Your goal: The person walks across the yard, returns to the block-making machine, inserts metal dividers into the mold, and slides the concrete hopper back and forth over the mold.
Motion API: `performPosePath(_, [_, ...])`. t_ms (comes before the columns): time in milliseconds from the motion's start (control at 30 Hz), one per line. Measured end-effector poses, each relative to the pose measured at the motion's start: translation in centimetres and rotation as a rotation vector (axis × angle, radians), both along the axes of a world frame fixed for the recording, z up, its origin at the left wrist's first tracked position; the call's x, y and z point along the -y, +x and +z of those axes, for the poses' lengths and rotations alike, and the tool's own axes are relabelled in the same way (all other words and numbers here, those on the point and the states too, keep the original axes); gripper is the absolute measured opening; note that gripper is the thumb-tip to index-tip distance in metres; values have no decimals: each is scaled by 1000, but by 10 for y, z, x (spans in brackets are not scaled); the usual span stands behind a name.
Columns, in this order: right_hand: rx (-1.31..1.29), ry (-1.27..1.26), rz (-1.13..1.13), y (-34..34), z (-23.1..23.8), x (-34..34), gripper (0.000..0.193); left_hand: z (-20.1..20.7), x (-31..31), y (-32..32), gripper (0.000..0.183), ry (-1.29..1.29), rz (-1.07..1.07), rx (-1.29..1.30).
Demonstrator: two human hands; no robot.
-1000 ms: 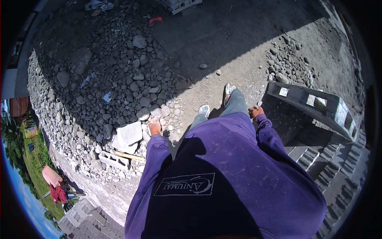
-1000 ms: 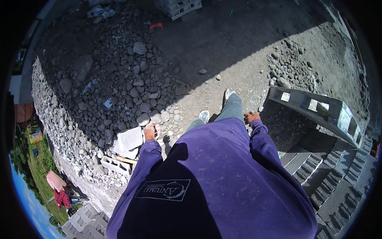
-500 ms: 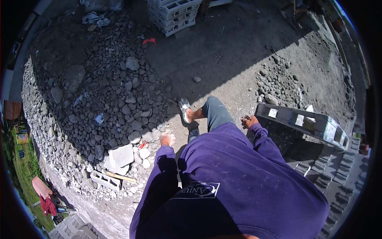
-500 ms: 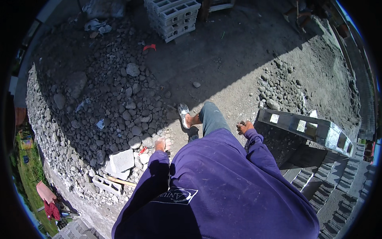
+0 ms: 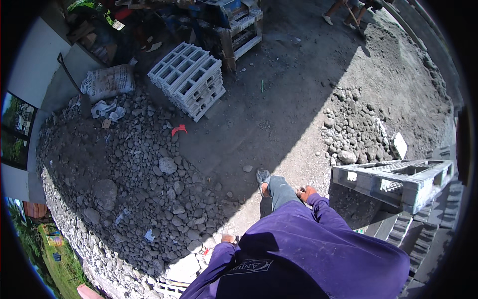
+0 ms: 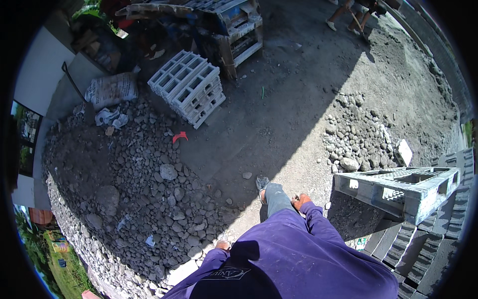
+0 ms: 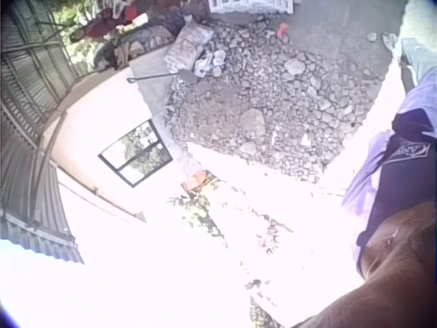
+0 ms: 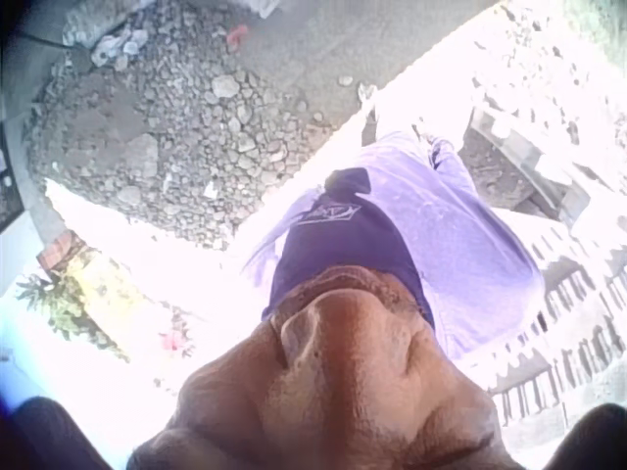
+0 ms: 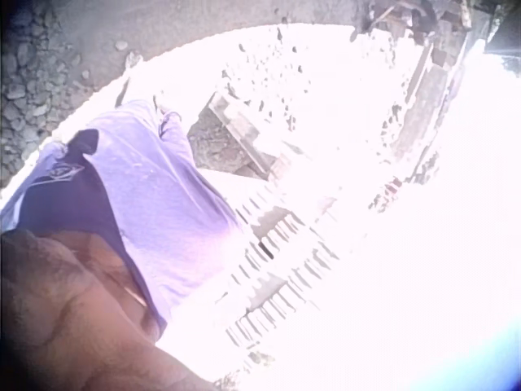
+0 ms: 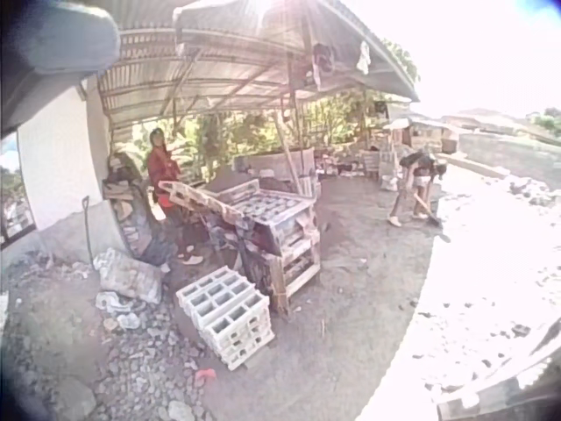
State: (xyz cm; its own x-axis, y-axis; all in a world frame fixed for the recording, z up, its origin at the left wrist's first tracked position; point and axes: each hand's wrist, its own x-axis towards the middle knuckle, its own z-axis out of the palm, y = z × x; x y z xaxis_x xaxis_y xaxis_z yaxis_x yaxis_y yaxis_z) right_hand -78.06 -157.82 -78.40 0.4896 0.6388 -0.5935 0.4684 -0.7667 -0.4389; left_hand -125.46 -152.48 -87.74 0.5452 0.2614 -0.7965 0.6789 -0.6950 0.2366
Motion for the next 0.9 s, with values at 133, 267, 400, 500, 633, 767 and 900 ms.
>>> performPosePath(133, [-431,0,-562,67,37,-20,21,39,-84,74,31,64,275,88])
performPosePath(267, [-224,-283,-682,129,42,-64,24,60,-218,173,21,-393,1705,257])
performPosePath(400, [-88,9,-366,178,34,-162,27,147,-335,310,26,-325,1533,720])
performPosePath(500, [80,417,-237,177,79,-293,28,186,-393,395,28,-484,1397,808])
performPosePath(633, [40,936,-166,135,206,-437,36,195,-439,505,32,-799,1333,713])
performPosePath(767, [441,1144,503,174,182,-507,32,231,-497,570,36,-1886,1236,1003])
performPosePath(900, [527,887,207,251,211,-556,45,305,-569,618,46,-1491,1369,1009])
